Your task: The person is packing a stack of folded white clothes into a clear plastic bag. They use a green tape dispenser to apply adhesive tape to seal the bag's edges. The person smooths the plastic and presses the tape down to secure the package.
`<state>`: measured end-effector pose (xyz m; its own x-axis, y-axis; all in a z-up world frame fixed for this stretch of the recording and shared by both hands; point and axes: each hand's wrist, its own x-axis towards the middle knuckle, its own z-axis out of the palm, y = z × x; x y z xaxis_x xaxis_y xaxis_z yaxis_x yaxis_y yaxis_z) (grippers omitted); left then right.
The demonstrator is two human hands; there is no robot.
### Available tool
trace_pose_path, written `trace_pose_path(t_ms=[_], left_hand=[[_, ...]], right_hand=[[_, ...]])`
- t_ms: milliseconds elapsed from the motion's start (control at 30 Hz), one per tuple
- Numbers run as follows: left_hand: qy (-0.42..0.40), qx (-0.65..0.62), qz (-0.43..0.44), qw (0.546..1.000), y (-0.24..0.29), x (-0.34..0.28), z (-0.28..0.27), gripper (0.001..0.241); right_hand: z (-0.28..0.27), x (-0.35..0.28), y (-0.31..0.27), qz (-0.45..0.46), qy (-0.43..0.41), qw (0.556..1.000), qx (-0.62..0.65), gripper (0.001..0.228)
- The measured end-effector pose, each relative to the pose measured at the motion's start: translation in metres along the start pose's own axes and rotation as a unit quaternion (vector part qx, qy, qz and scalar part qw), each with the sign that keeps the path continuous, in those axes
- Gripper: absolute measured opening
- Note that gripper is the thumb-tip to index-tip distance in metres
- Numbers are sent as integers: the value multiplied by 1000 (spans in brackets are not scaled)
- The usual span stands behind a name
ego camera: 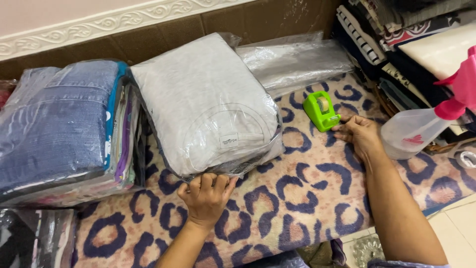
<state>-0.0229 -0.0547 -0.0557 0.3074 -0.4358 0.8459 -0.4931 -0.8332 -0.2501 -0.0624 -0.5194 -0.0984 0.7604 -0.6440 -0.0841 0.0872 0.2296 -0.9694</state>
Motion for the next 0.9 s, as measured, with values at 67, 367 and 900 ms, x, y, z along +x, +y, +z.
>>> trace_pose_path(t_ms=[67,367,900], left_hand=[[2,1,2,1000,0,-1,1,55],[-15,-27,28,999,-10,0,-1,55],[-28,-143,46,988,-30,14,-18,11]], right_hand=[[-7,4,8,-3,-7,1000,5,32],[25,-89,-28,-73,-74,983,-152,13],[203,-201,-53,-198,-438,783,-394,7]])
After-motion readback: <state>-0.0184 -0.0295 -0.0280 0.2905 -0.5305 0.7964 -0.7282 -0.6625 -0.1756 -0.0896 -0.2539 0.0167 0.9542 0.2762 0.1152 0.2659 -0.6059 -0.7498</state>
